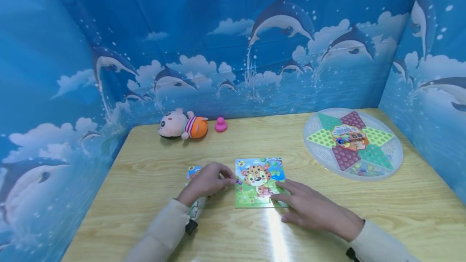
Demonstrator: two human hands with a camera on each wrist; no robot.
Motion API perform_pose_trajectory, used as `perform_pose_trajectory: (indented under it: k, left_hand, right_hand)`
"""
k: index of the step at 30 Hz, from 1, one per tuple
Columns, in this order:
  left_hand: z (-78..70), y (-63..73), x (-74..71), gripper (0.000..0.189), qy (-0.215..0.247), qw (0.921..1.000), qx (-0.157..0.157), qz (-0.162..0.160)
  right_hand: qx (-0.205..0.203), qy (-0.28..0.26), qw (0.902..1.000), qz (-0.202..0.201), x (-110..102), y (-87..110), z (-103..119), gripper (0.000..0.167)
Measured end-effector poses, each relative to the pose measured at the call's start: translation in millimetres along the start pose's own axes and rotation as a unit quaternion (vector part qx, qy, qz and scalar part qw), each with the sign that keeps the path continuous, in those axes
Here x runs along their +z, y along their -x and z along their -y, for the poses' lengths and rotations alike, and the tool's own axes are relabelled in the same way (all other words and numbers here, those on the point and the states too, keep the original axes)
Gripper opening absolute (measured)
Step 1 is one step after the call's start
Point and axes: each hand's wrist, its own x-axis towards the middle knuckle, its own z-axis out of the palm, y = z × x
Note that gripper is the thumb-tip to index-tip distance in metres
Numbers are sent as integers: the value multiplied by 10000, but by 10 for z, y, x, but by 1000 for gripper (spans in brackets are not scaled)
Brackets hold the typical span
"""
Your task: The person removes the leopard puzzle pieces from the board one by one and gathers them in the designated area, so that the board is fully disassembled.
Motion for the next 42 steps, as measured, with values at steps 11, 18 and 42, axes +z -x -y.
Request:
perform_pose_trajectory:
  k: [11,18,42]
  left_hand:
    - [-252,-134,343,5,-444,9959,685,385]
    - [-357,-127,443,7,-451,9970,502,386]
    - [-368,-116,448,4,-245,9984,408,303]
  right_hand:
    - [71,-188,9998,45,38,69,-43,50]
    - [105,-217,9997,69,45,69,-40,50]
    - [173,-218,9995,118,64,83,-36,51]
